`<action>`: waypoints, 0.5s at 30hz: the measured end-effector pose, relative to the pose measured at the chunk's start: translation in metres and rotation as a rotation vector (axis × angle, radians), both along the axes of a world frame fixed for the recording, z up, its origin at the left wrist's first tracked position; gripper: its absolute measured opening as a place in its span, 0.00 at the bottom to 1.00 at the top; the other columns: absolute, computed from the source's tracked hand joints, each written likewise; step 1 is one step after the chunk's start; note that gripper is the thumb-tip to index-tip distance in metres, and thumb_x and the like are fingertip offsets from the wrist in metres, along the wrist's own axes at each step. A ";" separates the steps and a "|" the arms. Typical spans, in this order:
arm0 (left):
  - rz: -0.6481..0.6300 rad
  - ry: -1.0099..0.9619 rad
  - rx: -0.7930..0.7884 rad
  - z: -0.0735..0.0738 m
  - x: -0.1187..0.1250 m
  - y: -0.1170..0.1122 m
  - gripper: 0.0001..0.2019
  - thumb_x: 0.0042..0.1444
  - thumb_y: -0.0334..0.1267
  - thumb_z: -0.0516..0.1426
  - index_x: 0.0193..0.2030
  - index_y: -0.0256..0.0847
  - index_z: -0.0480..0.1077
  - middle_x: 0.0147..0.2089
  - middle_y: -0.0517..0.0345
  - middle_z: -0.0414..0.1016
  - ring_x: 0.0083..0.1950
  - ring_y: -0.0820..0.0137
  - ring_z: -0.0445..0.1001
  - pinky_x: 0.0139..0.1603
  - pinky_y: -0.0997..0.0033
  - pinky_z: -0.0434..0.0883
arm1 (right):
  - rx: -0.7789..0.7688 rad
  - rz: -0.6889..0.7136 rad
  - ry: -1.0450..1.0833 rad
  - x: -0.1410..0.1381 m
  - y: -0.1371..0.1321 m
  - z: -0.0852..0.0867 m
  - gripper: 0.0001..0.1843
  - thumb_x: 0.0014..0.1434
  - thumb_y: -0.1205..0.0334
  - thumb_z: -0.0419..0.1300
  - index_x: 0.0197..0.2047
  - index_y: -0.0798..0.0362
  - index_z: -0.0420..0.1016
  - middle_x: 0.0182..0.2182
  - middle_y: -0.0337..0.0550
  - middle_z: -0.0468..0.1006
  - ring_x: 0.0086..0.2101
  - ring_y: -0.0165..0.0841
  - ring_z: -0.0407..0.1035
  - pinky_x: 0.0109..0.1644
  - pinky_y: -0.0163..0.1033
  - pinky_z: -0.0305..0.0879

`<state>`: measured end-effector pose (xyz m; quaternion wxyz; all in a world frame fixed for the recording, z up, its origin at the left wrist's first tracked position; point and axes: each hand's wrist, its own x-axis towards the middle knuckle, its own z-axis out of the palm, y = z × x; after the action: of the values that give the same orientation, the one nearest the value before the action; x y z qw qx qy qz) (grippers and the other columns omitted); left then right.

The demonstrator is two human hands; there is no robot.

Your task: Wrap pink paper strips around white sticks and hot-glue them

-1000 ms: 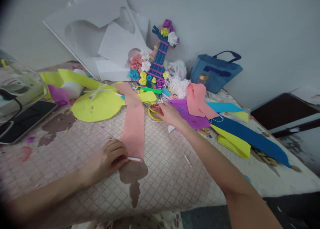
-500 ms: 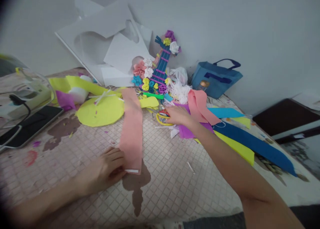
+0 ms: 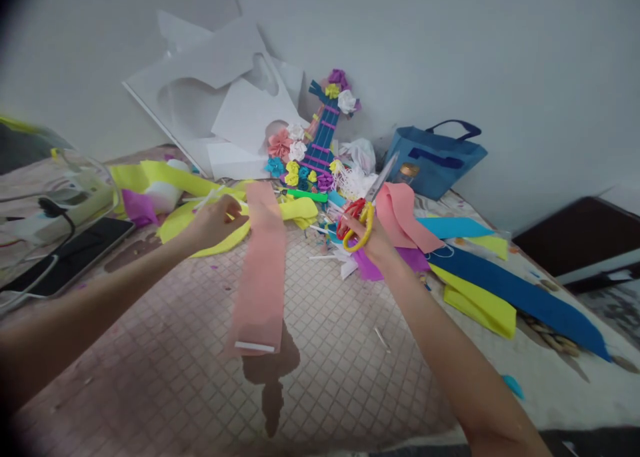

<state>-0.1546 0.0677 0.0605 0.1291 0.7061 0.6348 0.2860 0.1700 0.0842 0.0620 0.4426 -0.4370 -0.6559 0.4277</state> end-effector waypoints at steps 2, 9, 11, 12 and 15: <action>0.039 -0.014 -0.092 -0.003 0.003 0.029 0.16 0.52 0.46 0.58 0.43 0.39 0.64 0.37 0.52 0.76 0.36 0.64 0.74 0.35 0.69 0.66 | 0.008 0.015 0.062 -0.003 -0.006 -0.002 0.16 0.57 0.47 0.58 0.30 0.51 0.62 0.23 0.38 0.69 0.27 0.30 0.68 0.32 0.37 0.65; 0.056 -0.073 -0.056 -0.021 0.025 0.093 0.10 0.48 0.36 0.58 0.38 0.38 0.69 0.37 0.51 0.77 0.37 0.65 0.76 0.33 0.71 0.68 | -0.002 0.179 0.155 0.010 -0.039 -0.021 0.14 0.55 0.50 0.62 0.38 0.49 0.65 0.25 0.36 0.70 0.26 0.31 0.65 0.30 0.38 0.63; -0.017 -0.083 0.001 -0.016 0.029 0.103 0.09 0.50 0.35 0.56 0.38 0.38 0.70 0.39 0.52 0.77 0.40 0.67 0.75 0.38 0.72 0.69 | -0.031 0.231 0.117 0.012 -0.052 -0.021 0.17 0.56 0.46 0.59 0.41 0.49 0.65 0.25 0.37 0.68 0.26 0.30 0.64 0.30 0.38 0.61; -0.058 -0.083 0.029 -0.012 0.031 0.107 0.10 0.50 0.35 0.55 0.39 0.37 0.71 0.40 0.52 0.77 0.42 0.67 0.75 0.41 0.72 0.69 | -0.054 0.254 0.086 0.013 -0.058 -0.021 0.19 0.57 0.44 0.58 0.42 0.49 0.65 0.25 0.37 0.67 0.26 0.30 0.63 0.30 0.38 0.61; -0.164 -0.059 0.091 0.001 0.032 0.114 0.14 0.50 0.34 0.55 0.44 0.36 0.72 0.47 0.52 0.76 0.49 0.66 0.73 0.50 0.70 0.67 | -0.111 0.309 -0.032 0.010 -0.074 -0.016 0.24 0.56 0.37 0.54 0.43 0.50 0.64 0.26 0.38 0.65 0.25 0.30 0.61 0.29 0.38 0.61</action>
<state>-0.1225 0.1816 0.0616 0.1386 0.7522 0.5570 0.3235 0.1803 0.0099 0.0464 0.3363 -0.3616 -0.6975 0.5192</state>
